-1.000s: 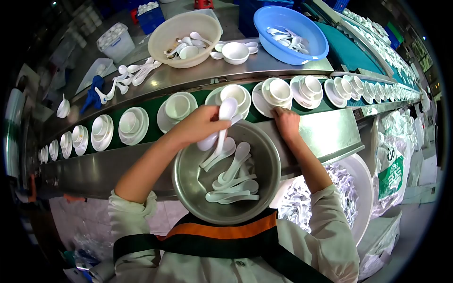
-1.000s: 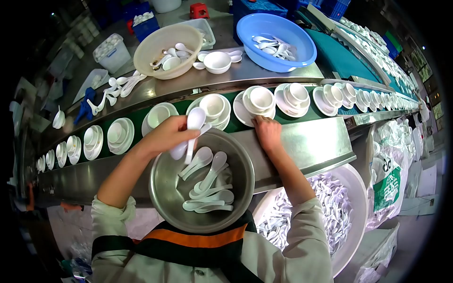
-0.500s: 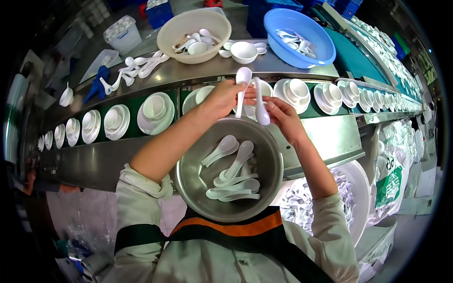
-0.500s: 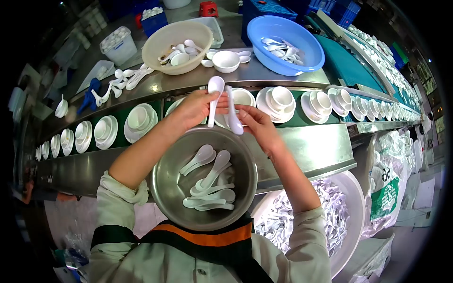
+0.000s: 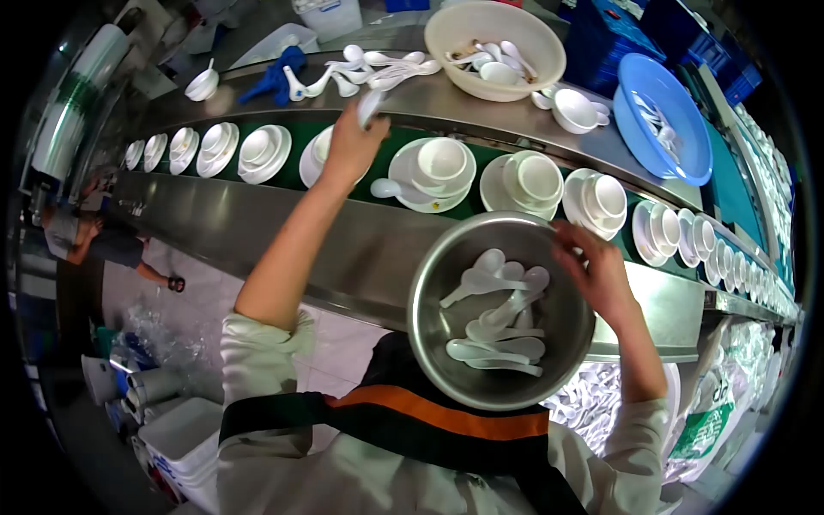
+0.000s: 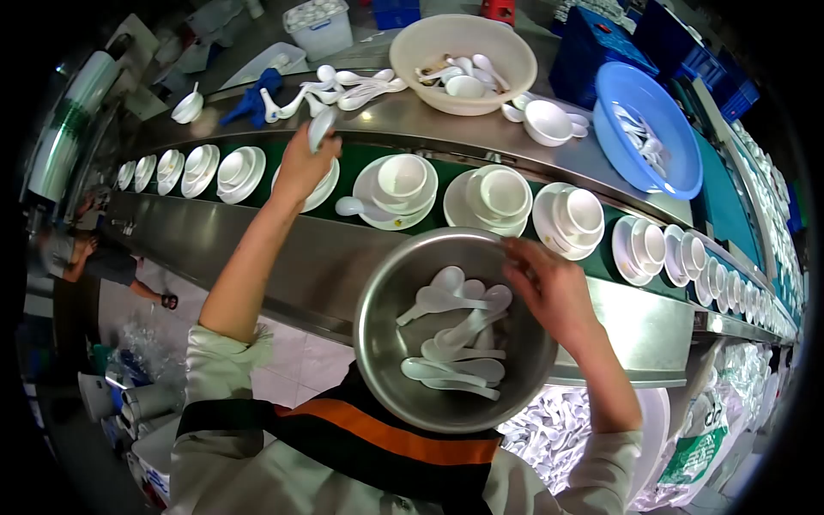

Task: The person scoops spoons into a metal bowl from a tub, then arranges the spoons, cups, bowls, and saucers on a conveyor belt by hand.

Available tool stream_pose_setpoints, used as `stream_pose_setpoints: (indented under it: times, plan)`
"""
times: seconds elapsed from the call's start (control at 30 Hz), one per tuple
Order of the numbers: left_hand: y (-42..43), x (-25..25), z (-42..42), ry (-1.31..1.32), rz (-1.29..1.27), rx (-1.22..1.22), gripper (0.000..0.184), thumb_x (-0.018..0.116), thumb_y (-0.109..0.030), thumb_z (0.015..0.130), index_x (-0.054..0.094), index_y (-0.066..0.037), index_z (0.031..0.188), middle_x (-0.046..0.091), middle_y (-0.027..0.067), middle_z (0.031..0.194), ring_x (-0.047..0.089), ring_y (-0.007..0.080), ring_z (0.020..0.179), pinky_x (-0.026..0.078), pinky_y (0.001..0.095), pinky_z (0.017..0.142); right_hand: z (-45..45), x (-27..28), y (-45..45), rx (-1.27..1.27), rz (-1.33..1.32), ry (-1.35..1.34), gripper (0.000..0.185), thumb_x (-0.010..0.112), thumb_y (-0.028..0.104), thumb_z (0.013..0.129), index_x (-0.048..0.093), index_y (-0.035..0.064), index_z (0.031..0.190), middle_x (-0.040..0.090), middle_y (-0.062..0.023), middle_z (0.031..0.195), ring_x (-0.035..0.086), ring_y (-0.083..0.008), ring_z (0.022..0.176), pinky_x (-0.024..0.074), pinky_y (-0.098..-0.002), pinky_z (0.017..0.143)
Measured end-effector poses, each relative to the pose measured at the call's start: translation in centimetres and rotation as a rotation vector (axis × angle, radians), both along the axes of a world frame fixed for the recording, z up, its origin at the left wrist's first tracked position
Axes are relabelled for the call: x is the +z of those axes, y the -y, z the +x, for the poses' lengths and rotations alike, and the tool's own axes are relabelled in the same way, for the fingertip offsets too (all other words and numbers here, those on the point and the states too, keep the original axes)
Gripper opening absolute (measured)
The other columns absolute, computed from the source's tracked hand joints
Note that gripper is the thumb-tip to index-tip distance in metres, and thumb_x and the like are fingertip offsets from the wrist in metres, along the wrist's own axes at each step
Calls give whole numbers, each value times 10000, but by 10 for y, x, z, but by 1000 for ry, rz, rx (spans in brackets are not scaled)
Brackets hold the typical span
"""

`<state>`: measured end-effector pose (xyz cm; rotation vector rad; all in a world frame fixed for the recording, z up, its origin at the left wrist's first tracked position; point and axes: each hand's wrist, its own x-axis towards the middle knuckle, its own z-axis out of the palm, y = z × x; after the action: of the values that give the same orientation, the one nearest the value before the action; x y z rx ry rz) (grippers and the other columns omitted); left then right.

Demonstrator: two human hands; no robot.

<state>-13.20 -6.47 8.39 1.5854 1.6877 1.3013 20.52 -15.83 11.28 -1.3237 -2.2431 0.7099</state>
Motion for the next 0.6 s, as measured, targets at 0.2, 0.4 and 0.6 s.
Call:
stream_pose_setpoints:
  times: [0.2,0.4,0.6]
  plan:
    - [16,-86,-70,-601,-94,-191,360,677,-78,632,529,-22,955,597,132,835,583,313,799,452,374,730,-30,-25,1,380,269,471,326,657,111,677,555,77,985,561,-71,889,590,-200,836,494,-317,609]
    - [16,-68,-97,-639,-244,-296,293,667,-18,623,563,-22,897,585,168,937,563,344,881,448,378,750,-33,-44,4,483,346,735,196,553,107,694,564,92,889,506,-48,790,557,-198,763,476,-324,613]
    - [-2,-99,-131,-620,-77,-262,421,668,28,592,563,-11,997,538,169,1066,520,350,987,423,368,853,-26,-17,-2,466,347,588,152,548,77,695,605,93,835,541,-53,777,575,-212,773,481,-319,595]
